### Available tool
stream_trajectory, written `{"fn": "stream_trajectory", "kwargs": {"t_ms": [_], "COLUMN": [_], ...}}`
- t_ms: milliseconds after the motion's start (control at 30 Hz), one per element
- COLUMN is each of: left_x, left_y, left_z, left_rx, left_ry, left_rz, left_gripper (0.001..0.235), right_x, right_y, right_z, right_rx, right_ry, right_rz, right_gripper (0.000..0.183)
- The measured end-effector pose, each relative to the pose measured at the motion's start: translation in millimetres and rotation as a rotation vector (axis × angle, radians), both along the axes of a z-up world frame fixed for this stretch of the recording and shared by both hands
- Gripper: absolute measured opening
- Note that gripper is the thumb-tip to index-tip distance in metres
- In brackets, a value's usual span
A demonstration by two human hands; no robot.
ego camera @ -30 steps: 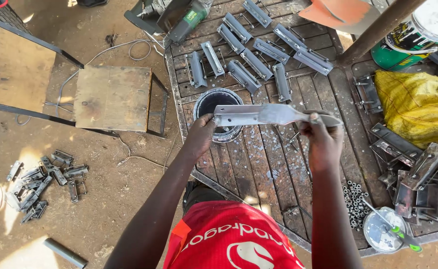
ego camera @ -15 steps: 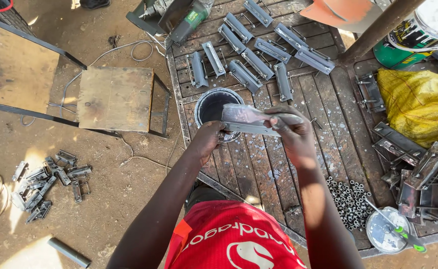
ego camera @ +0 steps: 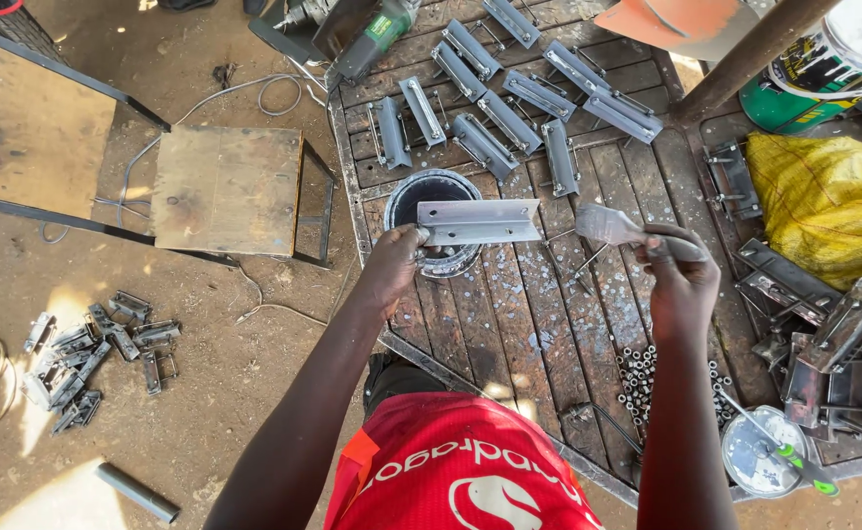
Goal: Applying a liquid coating to metal brackets using a small spatula-like tool
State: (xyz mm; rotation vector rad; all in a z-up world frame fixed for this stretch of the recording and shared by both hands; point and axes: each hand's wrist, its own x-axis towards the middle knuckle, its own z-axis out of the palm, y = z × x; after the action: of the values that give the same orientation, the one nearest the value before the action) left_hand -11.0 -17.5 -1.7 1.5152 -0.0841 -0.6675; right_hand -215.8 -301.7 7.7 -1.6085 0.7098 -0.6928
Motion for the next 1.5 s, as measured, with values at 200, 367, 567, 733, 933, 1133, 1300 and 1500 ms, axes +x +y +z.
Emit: {"fn": "stream_trajectory", "kwargs": {"t_ms": [200,367,567,733,933,1133,1300,1500], "left_x": [5.6,-4.6,-16.0,-19.4,-12.4,-4.0,-12.7,-15.4], "left_y": [18.8,19.1,13.4,8.7,19.7,31.9,20.2,10.5], "left_z": [-5.5,25.1,30.1,35.1,20.1,16.8,12.1,12.9], "left_rx": [0.240,0.288,0.292,0.340,0.400,0.443,0.517,0.530], "left_ry": [-0.426,-0.699,-0.750,-0.810,-0.882,-1.011,-1.058,-1.019], "left_rz": [-0.242,-0.282,-0.310,-0.331,-0.220,-0.278,-0.347,-0.342], "left_gripper": [0.028,0.017,0.016,0.014,0.017,0.018,0.023,0.028], "right_x": [13.1,36.5,62.3,73.3,34.6,-11.9,6.4,43.3], "right_y": [1.4,25.4,56.4,67.9,25.6,-28.4,-0.5,76.4], "right_z": [0.4,36.0,60.4,61.7,26.5,-43.5,-20.6,36.5], "right_rx": [0.515,0.647,0.689,0.677,0.625,0.452,0.655,0.673], "right_ry": [-0.275,-0.323,-0.262,-0.187,-0.061,0.066,-0.161,-0.190], "right_rz": [-0.193,-0.075,0.105,0.146,0.054,-0.134,-0.119,0.119], "right_gripper": [0.012,0.014,0.024,0.024,0.024,0.018,0.012,0.018]}}
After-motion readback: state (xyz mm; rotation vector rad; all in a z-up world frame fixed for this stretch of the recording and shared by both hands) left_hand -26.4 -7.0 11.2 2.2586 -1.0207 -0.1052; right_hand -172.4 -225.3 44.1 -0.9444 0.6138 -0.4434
